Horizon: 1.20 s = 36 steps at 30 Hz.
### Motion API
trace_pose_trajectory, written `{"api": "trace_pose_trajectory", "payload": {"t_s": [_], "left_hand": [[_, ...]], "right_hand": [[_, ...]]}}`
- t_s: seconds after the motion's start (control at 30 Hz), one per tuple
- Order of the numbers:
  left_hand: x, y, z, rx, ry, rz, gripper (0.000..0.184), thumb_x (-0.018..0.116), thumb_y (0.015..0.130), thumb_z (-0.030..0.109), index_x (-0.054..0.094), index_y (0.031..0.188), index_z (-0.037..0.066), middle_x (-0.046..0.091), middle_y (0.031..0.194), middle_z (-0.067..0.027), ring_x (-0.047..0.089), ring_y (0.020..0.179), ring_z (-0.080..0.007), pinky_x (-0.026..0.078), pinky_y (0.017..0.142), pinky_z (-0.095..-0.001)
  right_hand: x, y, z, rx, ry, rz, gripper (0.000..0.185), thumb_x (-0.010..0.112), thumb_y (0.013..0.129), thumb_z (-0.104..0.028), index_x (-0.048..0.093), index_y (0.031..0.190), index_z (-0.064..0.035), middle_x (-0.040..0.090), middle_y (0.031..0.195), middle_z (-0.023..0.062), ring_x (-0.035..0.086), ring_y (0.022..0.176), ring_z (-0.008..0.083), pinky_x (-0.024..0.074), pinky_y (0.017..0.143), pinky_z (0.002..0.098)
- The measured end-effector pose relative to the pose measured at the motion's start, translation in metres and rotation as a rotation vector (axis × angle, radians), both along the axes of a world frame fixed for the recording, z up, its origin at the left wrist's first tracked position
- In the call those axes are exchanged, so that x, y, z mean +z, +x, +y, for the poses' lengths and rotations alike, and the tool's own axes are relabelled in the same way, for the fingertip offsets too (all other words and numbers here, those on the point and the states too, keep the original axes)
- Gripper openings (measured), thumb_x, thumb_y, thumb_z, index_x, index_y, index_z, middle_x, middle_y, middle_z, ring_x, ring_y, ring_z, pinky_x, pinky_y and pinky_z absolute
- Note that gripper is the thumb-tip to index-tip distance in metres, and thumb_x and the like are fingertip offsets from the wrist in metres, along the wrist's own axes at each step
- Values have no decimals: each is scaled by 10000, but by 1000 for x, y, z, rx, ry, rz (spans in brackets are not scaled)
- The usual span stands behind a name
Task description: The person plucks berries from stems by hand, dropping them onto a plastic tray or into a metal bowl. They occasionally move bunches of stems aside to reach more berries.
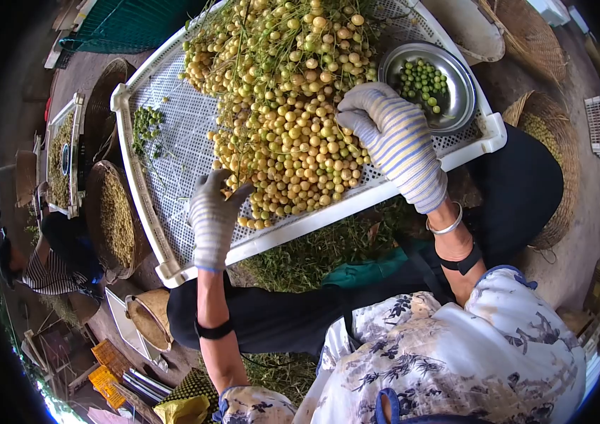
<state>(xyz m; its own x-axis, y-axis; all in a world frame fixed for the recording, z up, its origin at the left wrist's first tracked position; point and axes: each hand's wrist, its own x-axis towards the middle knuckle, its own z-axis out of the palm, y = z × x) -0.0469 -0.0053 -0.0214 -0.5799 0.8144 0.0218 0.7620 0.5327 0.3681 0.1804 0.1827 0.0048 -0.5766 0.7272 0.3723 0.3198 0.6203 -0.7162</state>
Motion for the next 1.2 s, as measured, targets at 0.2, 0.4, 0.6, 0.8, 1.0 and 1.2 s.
{"api": "trace_pose_trajectory", "payload": {"t_s": [0.2,0.4,0.6,0.8,1.0,1.2], "left_hand": [[-5,-9,10,33,308,-206,138,693,822,42,673,947,-11,651,898,-112,635,769,-234,532,685,-319],[40,-8,-4,358,550,-1409,197,586,958,181,617,1041,5,587,741,1,320,440,-15,259,396,-183],[29,12,1,271,654,-1638,221,644,926,226,626,1030,32,566,684,22,353,439,-23,249,404,-192],[38,30,8,521,488,-1265,189,671,902,248,628,912,64,484,607,57,321,419,-6,199,377,-185],[30,21,1,399,593,-1677,208,630,919,261,574,845,75,334,577,96,242,412,-6,181,369,-181],[22,22,2,404,561,-1497,192,625,932,236,613,884,50,436,616,67,276,408,-9,195,367,-183]], "right_hand": [[-2,-7,-12,71,-136,91,113,689,819,-105,664,863,-4,667,858,117,645,776,273,519,741,345],[-14,-42,-35,264,-379,141,121,676,853,-126,652,908,-20,660,817,96,639,754,231,513,725,328],[-37,-101,-59,445,-823,329,525,766,812,-258,542,1198,19,671,945,118,628,816,146,530,707,300],[-25,-105,-52,507,-982,248,305,740,831,-180,662,1046,22,712,879,99,638,770,110,527,681,265],[-42,-96,-48,600,-1525,571,437,729,840,-333,633,1104,2,663,821,33,604,708,69,500,652,199],[-35,-99,-41,638,-1111,220,508,712,829,-449,624,1071,-11,594,749,-3,538,594,56,440,545,187]]}}
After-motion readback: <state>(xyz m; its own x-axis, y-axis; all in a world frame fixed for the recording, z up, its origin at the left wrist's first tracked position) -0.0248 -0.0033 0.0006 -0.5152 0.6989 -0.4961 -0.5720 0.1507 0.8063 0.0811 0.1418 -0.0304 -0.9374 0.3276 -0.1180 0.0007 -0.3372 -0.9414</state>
